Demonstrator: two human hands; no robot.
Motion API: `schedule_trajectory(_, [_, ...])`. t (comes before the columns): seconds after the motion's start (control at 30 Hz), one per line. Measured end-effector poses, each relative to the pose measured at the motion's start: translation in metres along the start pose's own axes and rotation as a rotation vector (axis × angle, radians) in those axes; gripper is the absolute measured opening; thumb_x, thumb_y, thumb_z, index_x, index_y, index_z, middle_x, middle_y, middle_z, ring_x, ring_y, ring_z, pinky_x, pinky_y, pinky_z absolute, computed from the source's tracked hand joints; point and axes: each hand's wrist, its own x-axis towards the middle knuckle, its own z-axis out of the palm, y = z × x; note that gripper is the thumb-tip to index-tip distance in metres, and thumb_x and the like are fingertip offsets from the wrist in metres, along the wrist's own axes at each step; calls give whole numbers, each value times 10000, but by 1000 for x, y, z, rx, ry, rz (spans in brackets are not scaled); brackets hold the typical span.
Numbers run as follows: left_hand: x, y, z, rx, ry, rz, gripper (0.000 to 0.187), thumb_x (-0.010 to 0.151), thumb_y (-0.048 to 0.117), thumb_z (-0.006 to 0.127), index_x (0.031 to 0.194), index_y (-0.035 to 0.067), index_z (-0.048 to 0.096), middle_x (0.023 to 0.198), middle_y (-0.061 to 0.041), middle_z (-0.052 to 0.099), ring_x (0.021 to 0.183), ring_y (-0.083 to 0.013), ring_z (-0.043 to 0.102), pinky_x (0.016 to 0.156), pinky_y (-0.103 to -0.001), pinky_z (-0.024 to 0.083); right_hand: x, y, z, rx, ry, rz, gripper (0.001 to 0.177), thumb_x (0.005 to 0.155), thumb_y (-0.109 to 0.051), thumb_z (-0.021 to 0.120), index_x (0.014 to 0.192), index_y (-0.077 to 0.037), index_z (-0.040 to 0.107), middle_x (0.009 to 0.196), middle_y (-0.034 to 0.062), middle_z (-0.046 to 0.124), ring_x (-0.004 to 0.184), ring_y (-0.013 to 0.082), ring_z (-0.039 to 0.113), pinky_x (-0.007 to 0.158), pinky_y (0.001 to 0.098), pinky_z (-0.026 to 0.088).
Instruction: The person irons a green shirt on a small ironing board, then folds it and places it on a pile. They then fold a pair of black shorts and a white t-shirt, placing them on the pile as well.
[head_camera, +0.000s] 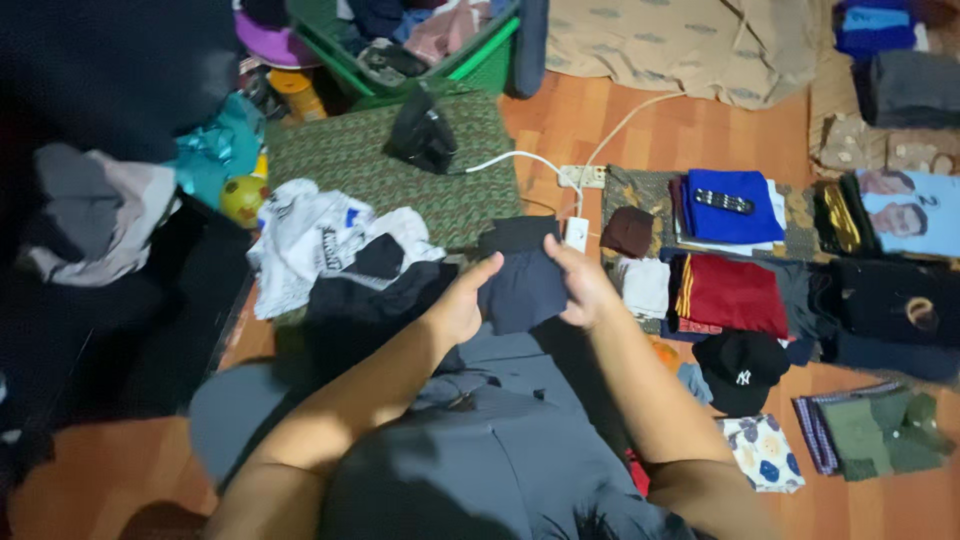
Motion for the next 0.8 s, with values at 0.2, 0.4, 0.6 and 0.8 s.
schedule_trajectory(0.2, [80, -20, 14, 15, 76, -193, 340, 927, 151, 644, 1246, 33, 640, 1101, -131, 734, 955, -273, 742, 899, -462, 595, 10, -1, -60, -884, 367, -650, 386, 1044, -221, 635, 1358, 1, 600, 1240, 104, 703, 1133, 177, 635, 1013, 338, 515])
schedule_trajectory(0.4, [176, -67, 6, -143, -18, -502, 442, 899, 234, 629, 1236, -51, 650, 1118, -196, 739, 961, -316, 753, 906, -448, 592, -18, -41, -109, 13, 280, -173, 456, 890, -116, 607, 1342, -75, 563, 1161, 53, 729, 1047, 206, 701, 903, 398, 573])
schedule_trajectory(0.6, [211, -96, -17, 1393, 55, 160, 632, 770, 249, 756, 1354, 64, 602, 1255, -178, 628, 1032, -298, 700, 831, -420, 578, 30, -44, -269, -160, 549, -408, 339, 901, -28, 646, 1239, -36, 615, 1098, 90, 727, 973, 219, 711, 889, 381, 570])
schedule_trajectory(0.8, [188, -46, -56, 1980, -401, 437, 133, 820, 223, 711, 921, 137, 715, 858, -106, 686, 880, -321, 663, 979, -510, 485, 118, -75, -435, -272, 791, -395, 297, 869, -22, 619, 1163, -67, 628, 965, 54, 692, 836, 202, 656, 693, 347, 524])
